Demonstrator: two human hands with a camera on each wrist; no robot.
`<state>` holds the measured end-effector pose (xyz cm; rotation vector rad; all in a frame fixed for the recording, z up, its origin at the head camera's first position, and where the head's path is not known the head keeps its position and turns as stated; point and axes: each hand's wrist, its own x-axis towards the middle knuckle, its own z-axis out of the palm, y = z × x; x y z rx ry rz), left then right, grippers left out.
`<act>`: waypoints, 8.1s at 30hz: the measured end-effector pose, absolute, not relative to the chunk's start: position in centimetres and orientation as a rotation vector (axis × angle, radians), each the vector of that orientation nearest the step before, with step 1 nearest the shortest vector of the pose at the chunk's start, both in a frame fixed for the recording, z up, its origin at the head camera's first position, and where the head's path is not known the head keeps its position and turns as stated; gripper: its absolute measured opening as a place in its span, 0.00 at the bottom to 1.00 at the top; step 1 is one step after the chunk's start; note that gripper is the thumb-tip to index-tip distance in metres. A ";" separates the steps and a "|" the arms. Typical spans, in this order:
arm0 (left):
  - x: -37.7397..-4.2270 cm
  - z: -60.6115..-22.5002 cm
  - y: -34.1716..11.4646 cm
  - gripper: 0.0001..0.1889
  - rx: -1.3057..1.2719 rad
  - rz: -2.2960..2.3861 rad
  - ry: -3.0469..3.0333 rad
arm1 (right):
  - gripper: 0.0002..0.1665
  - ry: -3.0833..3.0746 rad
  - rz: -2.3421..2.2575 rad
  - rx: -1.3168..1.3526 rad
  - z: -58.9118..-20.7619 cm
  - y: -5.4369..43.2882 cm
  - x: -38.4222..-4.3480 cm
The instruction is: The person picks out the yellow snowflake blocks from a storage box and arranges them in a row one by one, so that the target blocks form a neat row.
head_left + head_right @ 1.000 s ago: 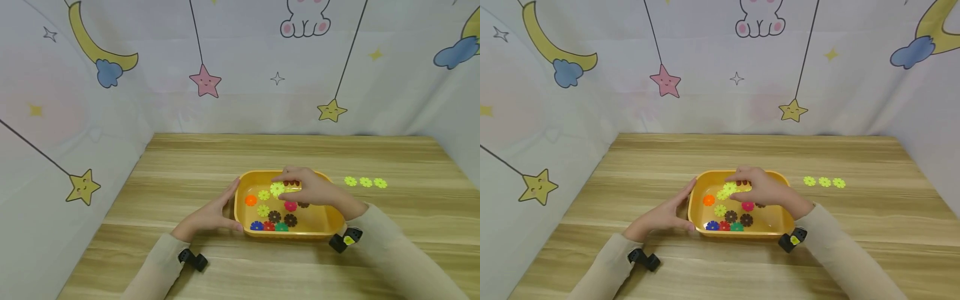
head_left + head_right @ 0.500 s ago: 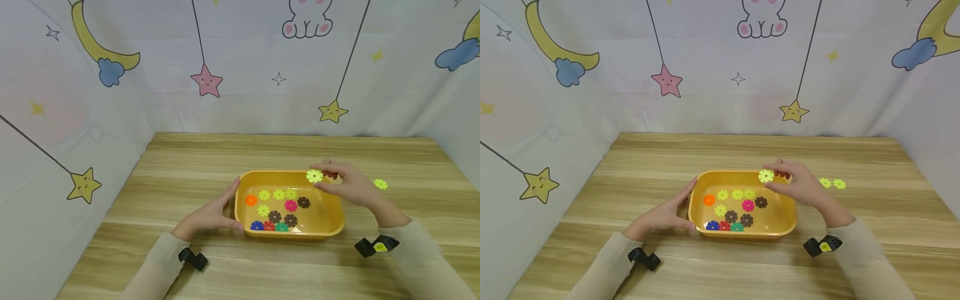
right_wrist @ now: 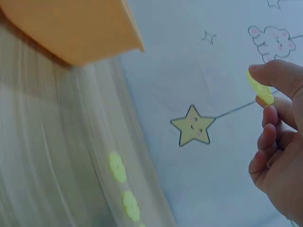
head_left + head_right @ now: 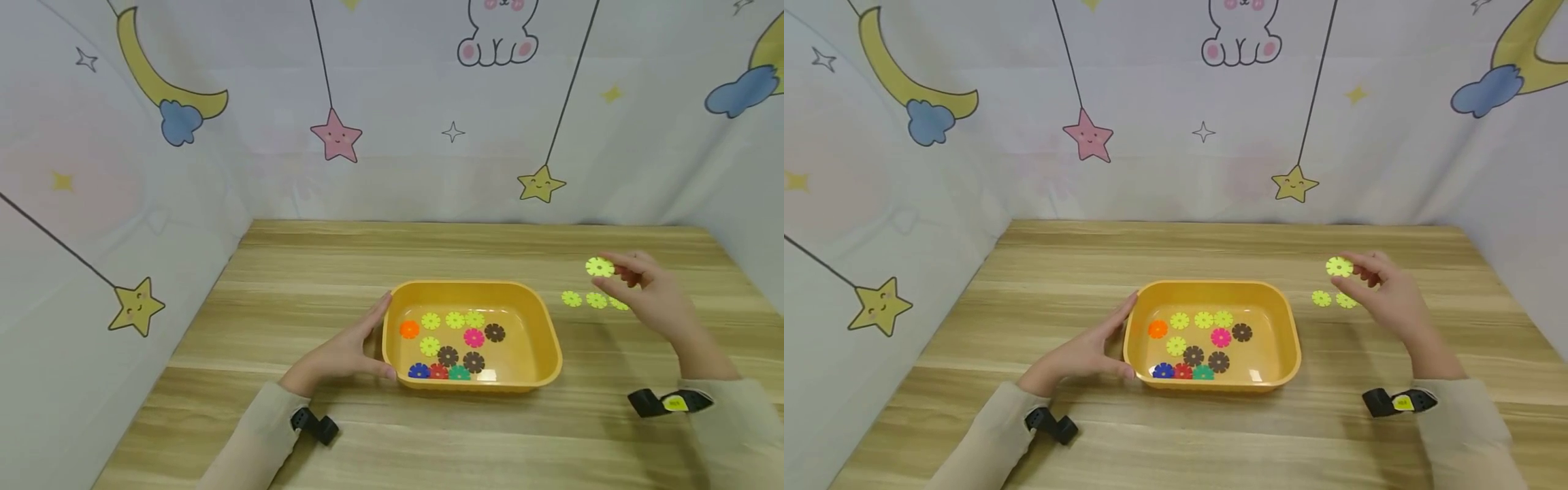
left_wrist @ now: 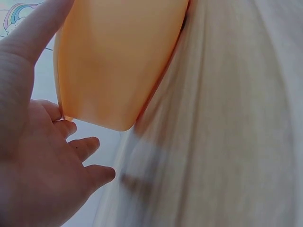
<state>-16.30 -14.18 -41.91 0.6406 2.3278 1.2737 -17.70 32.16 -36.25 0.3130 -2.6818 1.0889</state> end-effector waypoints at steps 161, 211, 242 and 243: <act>-16.6 -42.2 -14.2 0.65 0.718 1.244 2.356 | 0.24 -3.050 1.146 1.195 -39.5 12.2 -18.8; -16.7 -42.2 -14.3 0.64 0.733 1.251 2.357 | 0.22 -3.196 0.920 1.192 -39.6 10.5 -19.5; -16.6 -42.2 -14.3 0.66 0.698 1.279 2.346 | 0.21 -2.892 0.924 0.823 -33.7 22.2 -18.1; -16.6 -42.2 -14.3 0.66 0.701 1.281 2.344 | 0.21 -2.889 0.910 0.799 -33.7 22.8 -18.1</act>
